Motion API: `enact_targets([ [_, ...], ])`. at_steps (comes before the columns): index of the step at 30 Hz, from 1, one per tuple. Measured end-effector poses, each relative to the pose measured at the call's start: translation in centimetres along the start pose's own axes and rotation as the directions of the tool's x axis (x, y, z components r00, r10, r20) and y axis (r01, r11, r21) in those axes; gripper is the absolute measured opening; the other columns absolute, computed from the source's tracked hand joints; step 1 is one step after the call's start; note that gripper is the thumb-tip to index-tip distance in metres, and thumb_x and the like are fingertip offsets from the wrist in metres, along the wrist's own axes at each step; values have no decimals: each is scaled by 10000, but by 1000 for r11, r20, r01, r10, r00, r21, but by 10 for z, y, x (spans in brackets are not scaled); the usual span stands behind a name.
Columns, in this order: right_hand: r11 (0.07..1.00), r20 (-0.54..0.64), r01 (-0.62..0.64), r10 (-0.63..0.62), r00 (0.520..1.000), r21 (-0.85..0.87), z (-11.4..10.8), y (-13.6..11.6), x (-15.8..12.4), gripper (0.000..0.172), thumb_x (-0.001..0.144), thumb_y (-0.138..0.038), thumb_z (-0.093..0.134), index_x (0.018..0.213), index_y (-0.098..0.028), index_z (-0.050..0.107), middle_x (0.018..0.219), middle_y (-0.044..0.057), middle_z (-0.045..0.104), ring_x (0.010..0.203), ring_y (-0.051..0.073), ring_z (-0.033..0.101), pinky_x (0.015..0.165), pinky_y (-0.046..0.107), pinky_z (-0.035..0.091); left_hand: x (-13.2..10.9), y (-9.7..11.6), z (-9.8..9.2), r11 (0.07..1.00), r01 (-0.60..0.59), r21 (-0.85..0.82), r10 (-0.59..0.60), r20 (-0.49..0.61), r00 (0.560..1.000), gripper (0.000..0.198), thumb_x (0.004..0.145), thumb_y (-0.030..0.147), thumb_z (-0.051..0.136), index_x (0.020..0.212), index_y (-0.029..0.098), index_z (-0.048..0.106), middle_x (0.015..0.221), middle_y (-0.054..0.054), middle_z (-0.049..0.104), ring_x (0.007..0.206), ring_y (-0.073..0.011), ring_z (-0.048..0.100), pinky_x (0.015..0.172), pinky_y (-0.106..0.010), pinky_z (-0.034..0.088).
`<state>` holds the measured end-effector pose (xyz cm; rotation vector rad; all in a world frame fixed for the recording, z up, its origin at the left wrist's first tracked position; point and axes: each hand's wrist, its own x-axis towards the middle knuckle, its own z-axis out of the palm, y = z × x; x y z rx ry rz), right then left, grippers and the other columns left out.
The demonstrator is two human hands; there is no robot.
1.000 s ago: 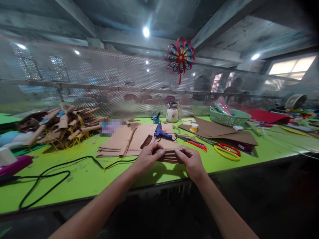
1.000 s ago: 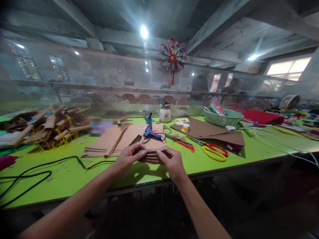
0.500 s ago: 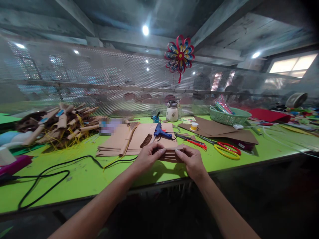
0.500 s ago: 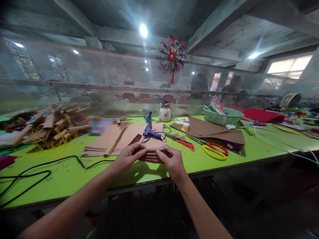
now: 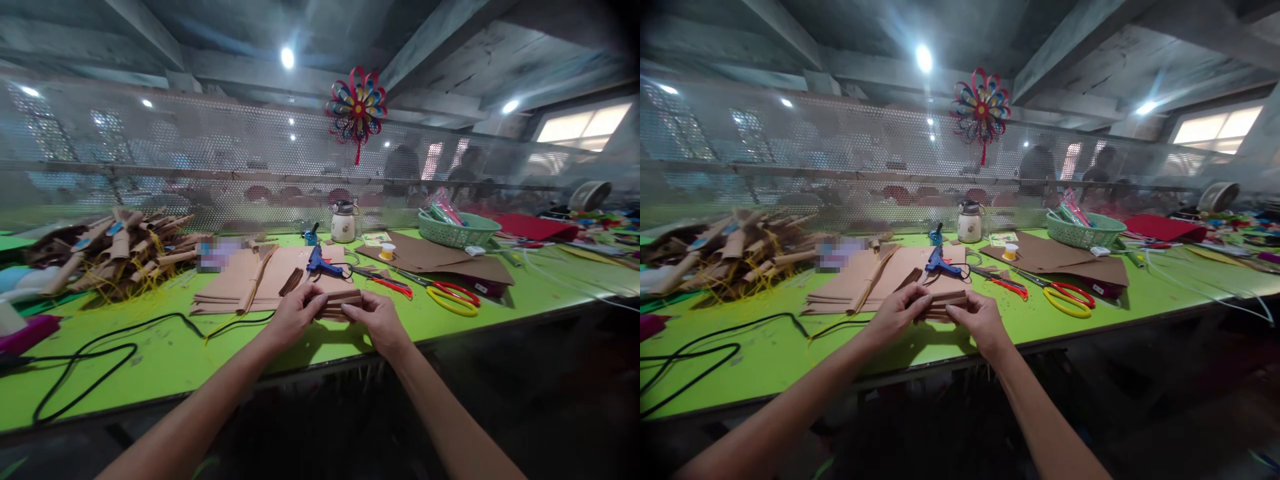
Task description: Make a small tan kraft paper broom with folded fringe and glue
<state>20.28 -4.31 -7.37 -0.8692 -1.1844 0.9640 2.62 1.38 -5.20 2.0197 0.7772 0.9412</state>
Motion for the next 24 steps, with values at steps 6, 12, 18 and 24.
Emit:
enact_targets([
  [6, 1000, 15, -14, 14, 1000, 10, 0, -2, -1, 245, 657, -249, 727, 880, -150, 704, 765, 33, 697, 656, 143, 595, 624, 265, 465, 0, 2, 0, 999, -19, 29, 19, -14, 1000, 233, 841, 389, 503, 826, 159, 539, 662, 21, 533, 613, -114, 487, 592, -233, 404],
  [12, 1000, -18, 10, -10, 1000, -23, -2, -2, 1, 222, 645, -198, 688, 863, -159, 706, 796, 31, 702, 715, 165, 614, 680, 287, 474, -1, 5, -3, 961, -132, 243, 148, -48, 988, 197, 840, 340, 528, 835, 158, 604, 770, -18, 606, 702, -133, 541, 671, -255, 424],
  [18, 990, -76, 71, -81, 994, -122, -2, 1, 2, 147, 627, -137, 629, 758, -166, 690, 716, 4, 667, 694, 155, 597, 685, 282, 472, -1, 3, -3, 872, -317, 372, 358, -45, 932, 155, 855, 292, 522, 858, 165, 610, 795, -37, 589, 742, -141, 550, 693, -270, 438],
  [24, 905, -104, 337, -373, 922, -259, -4, 0, 3, 49, 709, -186, 658, 752, -196, 679, 794, 29, 621, 785, 167, 581, 703, 287, 466, -3, 5, -4, 907, -357, 224, 379, -61, 923, 193, 811, 319, 585, 936, 185, 645, 1085, -99, 573, 1046, -203, 531, 885, -328, 440],
])
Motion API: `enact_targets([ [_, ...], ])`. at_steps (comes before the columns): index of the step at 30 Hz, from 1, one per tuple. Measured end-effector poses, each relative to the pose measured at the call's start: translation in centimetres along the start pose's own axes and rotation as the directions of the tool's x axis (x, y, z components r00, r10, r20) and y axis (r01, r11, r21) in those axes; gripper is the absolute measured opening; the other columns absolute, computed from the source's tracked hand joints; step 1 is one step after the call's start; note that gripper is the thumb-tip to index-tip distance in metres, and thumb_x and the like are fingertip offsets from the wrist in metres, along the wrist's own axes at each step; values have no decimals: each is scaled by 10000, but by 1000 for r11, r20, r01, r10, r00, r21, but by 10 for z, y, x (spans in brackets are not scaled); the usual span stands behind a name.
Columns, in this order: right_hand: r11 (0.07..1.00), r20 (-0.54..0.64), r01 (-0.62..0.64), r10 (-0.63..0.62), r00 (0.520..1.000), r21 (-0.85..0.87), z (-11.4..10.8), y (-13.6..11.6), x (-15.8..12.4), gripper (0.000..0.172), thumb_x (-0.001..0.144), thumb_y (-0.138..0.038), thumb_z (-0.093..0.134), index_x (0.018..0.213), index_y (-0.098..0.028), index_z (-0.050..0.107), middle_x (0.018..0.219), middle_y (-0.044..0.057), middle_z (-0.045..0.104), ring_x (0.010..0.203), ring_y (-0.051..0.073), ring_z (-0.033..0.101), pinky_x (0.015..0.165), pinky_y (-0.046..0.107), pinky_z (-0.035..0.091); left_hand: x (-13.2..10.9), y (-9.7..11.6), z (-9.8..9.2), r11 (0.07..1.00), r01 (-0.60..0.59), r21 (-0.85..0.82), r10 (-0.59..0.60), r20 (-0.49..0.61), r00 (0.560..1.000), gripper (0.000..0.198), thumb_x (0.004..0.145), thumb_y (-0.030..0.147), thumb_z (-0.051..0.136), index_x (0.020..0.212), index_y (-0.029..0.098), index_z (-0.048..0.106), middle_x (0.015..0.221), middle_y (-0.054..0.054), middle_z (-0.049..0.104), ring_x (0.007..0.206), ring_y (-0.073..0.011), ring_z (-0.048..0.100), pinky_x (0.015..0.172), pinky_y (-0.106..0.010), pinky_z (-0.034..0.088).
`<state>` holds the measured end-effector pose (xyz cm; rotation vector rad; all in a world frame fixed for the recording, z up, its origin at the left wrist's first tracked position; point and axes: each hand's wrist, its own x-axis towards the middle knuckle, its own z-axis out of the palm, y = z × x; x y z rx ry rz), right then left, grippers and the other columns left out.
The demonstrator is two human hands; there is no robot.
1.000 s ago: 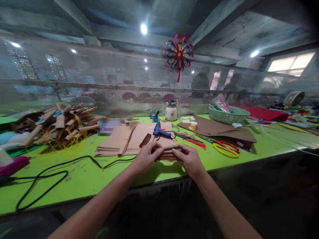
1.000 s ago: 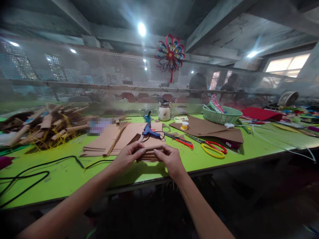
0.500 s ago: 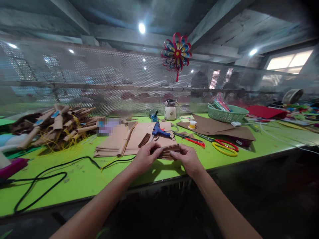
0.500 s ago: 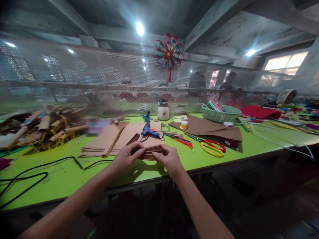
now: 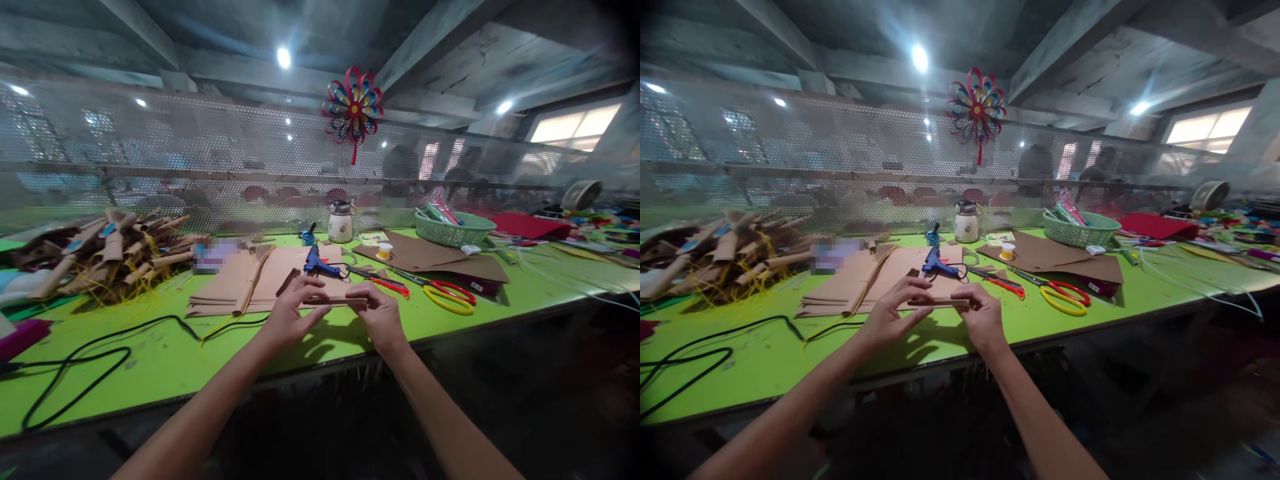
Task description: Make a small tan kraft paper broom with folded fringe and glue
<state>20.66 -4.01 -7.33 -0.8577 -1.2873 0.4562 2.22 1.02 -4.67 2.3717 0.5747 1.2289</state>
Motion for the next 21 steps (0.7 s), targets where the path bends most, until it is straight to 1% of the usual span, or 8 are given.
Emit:
enact_targets([
  [3, 996, 65, 76, -79, 995, 41, 1, -1, 0, 59, 745, -182, 645, 773, -210, 689, 845, 48, 630, 855, 181, 588, 771, 320, 470, 3, 3, -2, 970, 207, -130, -203, 44, 978, 359, 842, 406, 518, 1081, 160, 621, 1052, -108, 621, 970, -208, 580, 831, -329, 466],
  [4, 995, 86, 79, -84, 993, 57, 1, -2, 0, 63, 740, -176, 652, 773, -212, 693, 869, 53, 633, 872, 184, 591, 787, 327, 472, 4, 4, -3, 934, 313, -171, -296, 119, 948, 409, 858, 443, 471, 1084, 137, 624, 997, -111, 647, 893, -204, 605, 776, -322, 482],
  [6, 994, 114, 66, -75, 991, 83, 1, -4, -1, 69, 724, -167, 669, 765, -214, 699, 922, 59, 635, 905, 190, 593, 819, 338, 471, 5, 9, -5, 836, 505, -216, -425, 327, 844, 502, 872, 504, 392, 975, 98, 667, 870, -116, 680, 746, -194, 622, 678, -306, 491],
  [8, 995, 136, 33, -46, 990, 94, 0, -6, -2, 74, 717, -161, 675, 762, -215, 701, 970, 61, 633, 946, 198, 589, 865, 353, 459, 5, 14, -7, 764, 605, -227, -451, 483, 751, 529, 856, 534, 397, 822, 94, 689, 788, -112, 685, 682, -184, 611, 639, -291, 479],
  [9, 996, 144, 16, -30, 989, 93, 0, -7, -2, 88, 718, -159, 673, 778, -217, 702, 994, 61, 631, 974, 203, 581, 891, 359, 447, 5, 16, -8, 750, 618, -237, -443, 514, 735, 503, 840, 532, 432, 780, 102, 686, 764, -101, 684, 668, -174, 601, 634, -279, 468],
  [14, 990, 164, -112, 96, 982, 88, -2, -7, -2, 339, 691, -155, 679, 1019, -240, 665, 1062, 52, 623, 1003, 215, 573, 901, 360, 446, 4, 15, -6, 754, 574, -320, -413, 448, 793, 313, 747, 451, 614, 761, 140, 650, 652, -12, 613, 578, -110, 502, 568, -224, 374],
  [18, 938, 132, -257, 232, 964, 232, -1, -3, -2, 573, 633, -141, 708, 1179, -246, 569, 1075, 51, 631, 997, 211, 580, 858, 341, 471, 3, 5, -2, 707, 584, -398, -433, 409, 803, 278, 726, 404, 653, 748, 134, 593, 628, 1, 576, 573, -101, 484, 575, -228, 365],
  [21, 844, 191, -361, 309, 932, 398, 1, -6, -4, 528, 633, -128, 678, 1146, -220, 587, 1054, 57, 643, 942, 201, 596, 806, 326, 488, 4, 1, 1, 691, 572, -442, -466, 332, 820, 282, 713, 396, 667, 755, 135, 568, 613, 13, 557, 558, -95, 472, 558, -225, 353],
])
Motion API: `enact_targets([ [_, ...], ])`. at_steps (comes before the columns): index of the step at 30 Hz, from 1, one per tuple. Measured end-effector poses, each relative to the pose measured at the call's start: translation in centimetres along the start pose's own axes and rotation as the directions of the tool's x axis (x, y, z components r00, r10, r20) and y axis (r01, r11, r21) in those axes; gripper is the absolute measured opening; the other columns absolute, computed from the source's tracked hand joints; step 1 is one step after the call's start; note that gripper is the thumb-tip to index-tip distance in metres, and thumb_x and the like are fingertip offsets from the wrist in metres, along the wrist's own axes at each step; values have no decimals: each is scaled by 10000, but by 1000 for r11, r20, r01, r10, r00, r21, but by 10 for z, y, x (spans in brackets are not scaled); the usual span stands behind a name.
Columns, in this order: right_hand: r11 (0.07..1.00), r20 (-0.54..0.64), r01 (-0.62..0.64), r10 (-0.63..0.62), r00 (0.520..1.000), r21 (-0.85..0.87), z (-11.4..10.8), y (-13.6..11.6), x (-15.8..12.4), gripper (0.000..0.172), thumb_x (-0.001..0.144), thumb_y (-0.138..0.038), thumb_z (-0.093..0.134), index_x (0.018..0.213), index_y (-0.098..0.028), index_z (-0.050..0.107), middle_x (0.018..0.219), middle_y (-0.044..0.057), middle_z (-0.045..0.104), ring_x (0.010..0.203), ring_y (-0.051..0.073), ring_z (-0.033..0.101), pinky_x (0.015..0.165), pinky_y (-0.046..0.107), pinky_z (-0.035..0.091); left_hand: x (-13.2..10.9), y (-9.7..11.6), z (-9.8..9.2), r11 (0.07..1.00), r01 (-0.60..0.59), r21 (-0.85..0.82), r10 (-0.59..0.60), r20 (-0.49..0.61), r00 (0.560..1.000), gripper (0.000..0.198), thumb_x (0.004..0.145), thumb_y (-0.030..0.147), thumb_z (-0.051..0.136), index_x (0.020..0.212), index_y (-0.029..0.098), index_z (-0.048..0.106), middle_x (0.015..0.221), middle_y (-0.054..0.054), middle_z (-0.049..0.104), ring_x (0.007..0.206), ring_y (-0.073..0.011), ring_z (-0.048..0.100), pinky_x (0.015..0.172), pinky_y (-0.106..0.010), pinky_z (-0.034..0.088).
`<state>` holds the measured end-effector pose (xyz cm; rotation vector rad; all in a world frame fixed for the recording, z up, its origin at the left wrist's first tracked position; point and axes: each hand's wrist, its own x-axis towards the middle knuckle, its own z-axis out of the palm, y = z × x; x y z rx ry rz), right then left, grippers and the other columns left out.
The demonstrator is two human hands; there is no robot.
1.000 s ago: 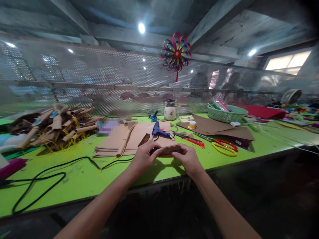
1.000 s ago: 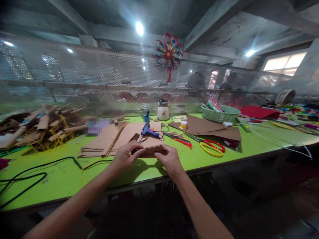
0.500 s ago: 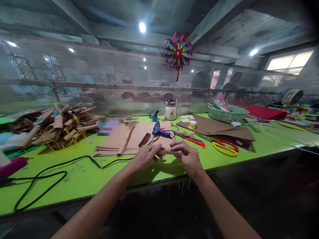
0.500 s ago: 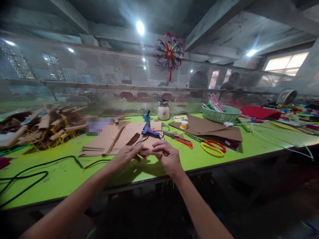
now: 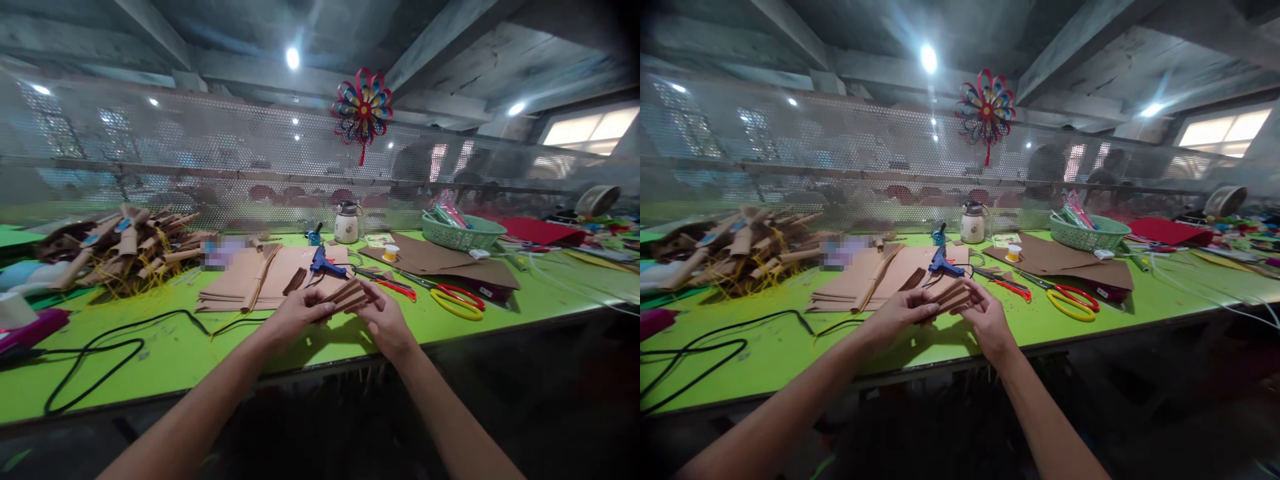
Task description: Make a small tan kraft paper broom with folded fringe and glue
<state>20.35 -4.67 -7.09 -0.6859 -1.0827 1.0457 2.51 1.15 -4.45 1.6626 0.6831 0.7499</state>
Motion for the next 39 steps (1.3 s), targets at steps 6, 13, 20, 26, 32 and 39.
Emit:
enact_targets([
  [6, 982, 61, -160, 154, 986, 100, 16, 0, -3, 228, 706, -240, 673, 919, -161, 673, 921, 68, 658, 809, 178, 601, 663, 299, 507, 4, -1, 1, 999, -45, 17, 47, -148, 988, 326, 646, 401, 719, 752, 130, 570, 658, 7, 568, 599, -108, 495, 567, -225, 361],
  [13, 989, -141, -148, 148, 979, 9, 28, 17, 2, 250, 654, -335, 745, 755, -114, 685, 664, 34, 634, 575, 115, 548, 532, 236, 453, -1, 3, 3, 999, -33, -10, 32, -116, 993, 365, 638, 429, 714, 789, 122, 586, 695, -18, 612, 617, -123, 529, 565, -228, 376],
  [20, 980, -60, -195, 193, 979, -33, 29, 13, -3, 253, 639, -347, 754, 742, -125, 691, 657, 37, 643, 575, 126, 575, 519, 240, 461, 3, 1, 3, 981, -75, 177, 119, -253, 960, 340, 703, 466, 620, 710, 126, 607, 603, -4, 579, 553, -120, 484, 510, -230, 368],
  [26, 985, -90, -174, 173, 981, -4, 25, 13, -4, 214, 661, -316, 739, 737, -124, 685, 696, 48, 658, 588, 122, 581, 546, 240, 478, 3, 1, -3, 994, -52, 99, 82, -341, 936, 348, 723, 485, 597, 706, 138, 601, 564, 25, 532, 527, -105, 449, 509, -223, 358],
  [32, 988, -33, -136, 139, 990, 75, 30, 7, -1, 291, 725, -331, 677, 965, -166, 662, 942, 77, 660, 826, 179, 610, 662, 277, 512, 3, 2, 1, 985, -117, 131, 151, -291, 945, 308, 710, 452, 620, 696, 145, 592, 615, 12, 566, 586, -122, 485, 549, -232, 390],
  [39, 993, -106, -114, 114, 988, 8, 28, 18, 4, 242, 676, -321, 720, 834, -142, 686, 813, 58, 673, 686, 150, 595, 641, 279, 490, 5, -1, 3, 972, -97, 215, 161, -300, 940, 313, 700, 460, 612, 685, 149, 574, 605, 22, 549, 596, -125, 477, 565, -232, 373],
])
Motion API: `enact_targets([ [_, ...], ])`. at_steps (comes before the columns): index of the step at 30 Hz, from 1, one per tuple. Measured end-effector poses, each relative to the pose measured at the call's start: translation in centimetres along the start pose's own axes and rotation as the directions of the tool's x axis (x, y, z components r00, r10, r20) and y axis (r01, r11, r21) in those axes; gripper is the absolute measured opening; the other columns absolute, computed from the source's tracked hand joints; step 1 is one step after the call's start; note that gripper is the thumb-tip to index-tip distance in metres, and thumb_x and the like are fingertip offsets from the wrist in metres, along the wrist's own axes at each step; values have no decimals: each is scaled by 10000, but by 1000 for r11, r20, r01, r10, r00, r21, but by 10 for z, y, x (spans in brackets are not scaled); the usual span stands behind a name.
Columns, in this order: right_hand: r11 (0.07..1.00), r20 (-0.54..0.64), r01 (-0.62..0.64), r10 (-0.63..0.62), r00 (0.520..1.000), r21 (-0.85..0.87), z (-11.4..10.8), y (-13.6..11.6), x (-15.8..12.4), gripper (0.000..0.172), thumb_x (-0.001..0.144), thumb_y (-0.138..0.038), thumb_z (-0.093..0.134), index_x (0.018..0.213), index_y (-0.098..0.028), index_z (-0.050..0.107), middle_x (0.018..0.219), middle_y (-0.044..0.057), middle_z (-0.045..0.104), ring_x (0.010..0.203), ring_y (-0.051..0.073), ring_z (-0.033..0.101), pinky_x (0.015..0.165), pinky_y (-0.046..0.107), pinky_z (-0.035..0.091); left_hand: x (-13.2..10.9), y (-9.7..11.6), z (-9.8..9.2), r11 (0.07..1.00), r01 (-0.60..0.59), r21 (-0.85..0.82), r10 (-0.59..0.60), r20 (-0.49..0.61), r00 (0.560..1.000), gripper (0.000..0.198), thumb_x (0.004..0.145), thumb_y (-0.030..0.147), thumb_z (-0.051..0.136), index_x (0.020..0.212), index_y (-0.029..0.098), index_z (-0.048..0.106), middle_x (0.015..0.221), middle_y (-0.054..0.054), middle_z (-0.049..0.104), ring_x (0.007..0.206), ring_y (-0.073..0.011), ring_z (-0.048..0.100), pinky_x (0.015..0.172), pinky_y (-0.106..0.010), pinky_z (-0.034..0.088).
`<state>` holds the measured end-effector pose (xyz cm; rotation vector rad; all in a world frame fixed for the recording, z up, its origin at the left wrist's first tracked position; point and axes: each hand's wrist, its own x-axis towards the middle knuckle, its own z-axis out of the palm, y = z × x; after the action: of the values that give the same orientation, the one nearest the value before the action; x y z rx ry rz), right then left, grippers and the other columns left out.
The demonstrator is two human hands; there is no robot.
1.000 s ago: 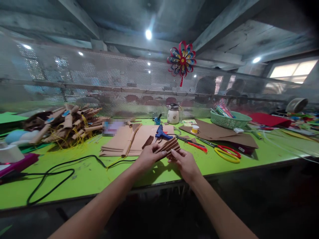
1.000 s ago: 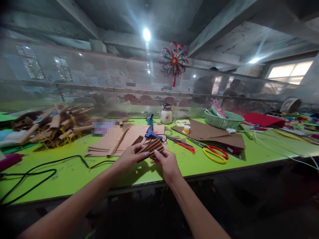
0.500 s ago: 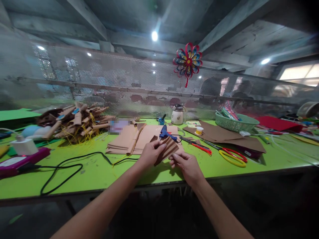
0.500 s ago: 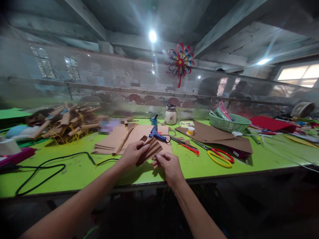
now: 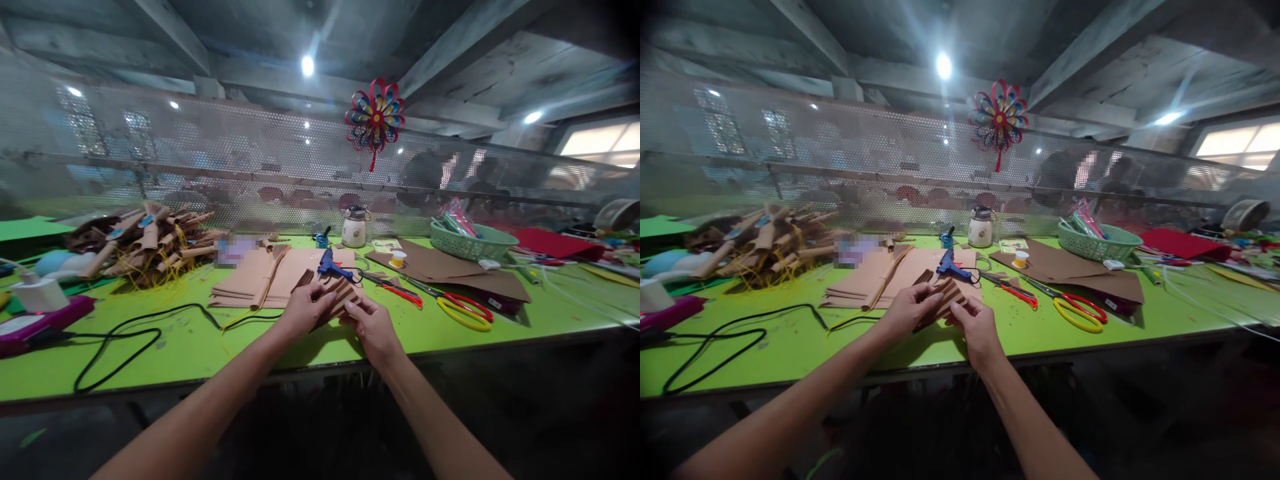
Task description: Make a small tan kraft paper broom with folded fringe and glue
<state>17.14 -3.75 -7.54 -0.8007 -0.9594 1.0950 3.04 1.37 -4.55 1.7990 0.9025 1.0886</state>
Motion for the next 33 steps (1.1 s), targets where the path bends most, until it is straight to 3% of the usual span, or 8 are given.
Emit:
enact_targets([
  [6, 999, -44, 30, -31, 999, -27, -4, 5, 0, 212, 684, -305, 716, 802, -133, 683, 682, 25, 648, 602, 125, 557, 607, 264, 455, -1, 4, 1, 997, 61, -42, -62, -12, 998, 336, 684, 477, 619, 658, 149, 551, 582, 27, 531, 554, -109, 442, 533, -226, 348],
  [14, 998, -69, -37, 34, 997, -45, -3, 3, -2, 244, 657, -346, 745, 716, -126, 658, 614, -2, 594, 524, 94, 516, 506, 223, 401, -2, 4, 0, 990, 91, -108, -98, -58, 994, 324, 678, 453, 636, 695, 134, 581, 599, 21, 555, 565, -109, 467, 552, -233, 368],
  [22, 995, -22, -5, 3, 1000, -98, -8, 6, -3, 248, 675, -368, 735, 717, -134, 662, 647, 16, 637, 565, 109, 535, 576, 245, 430, -3, 5, -2, 982, 128, -139, -136, -55, 989, 335, 664, 468, 645, 683, 144, 562, 575, 39, 542, 551, -104, 458, 542, -221, 348],
  [27, 997, 10, -49, 50, 999, -65, -6, 4, -4, 255, 666, -362, 743, 739, -129, 668, 655, 27, 650, 591, 128, 575, 583, 252, 445, -2, 3, -1, 983, 118, -138, -125, -45, 991, 333, 662, 462, 647, 640, 147, 542, 535, 46, 500, 516, -92, 408, 501, -214, 302],
  [33, 995, 93, -98, 99, 991, -21, -2, 7, 1, 368, 605, -282, 792, 927, -132, 694, 884, 78, 706, 775, 185, 638, 754, 315, 490, -1, 0, 4, 968, 120, -220, -119, 17, 993, 333, 686, 468, 635, 674, 157, 518, 624, 16, 577, 591, -127, 506, 556, -232, 381],
])
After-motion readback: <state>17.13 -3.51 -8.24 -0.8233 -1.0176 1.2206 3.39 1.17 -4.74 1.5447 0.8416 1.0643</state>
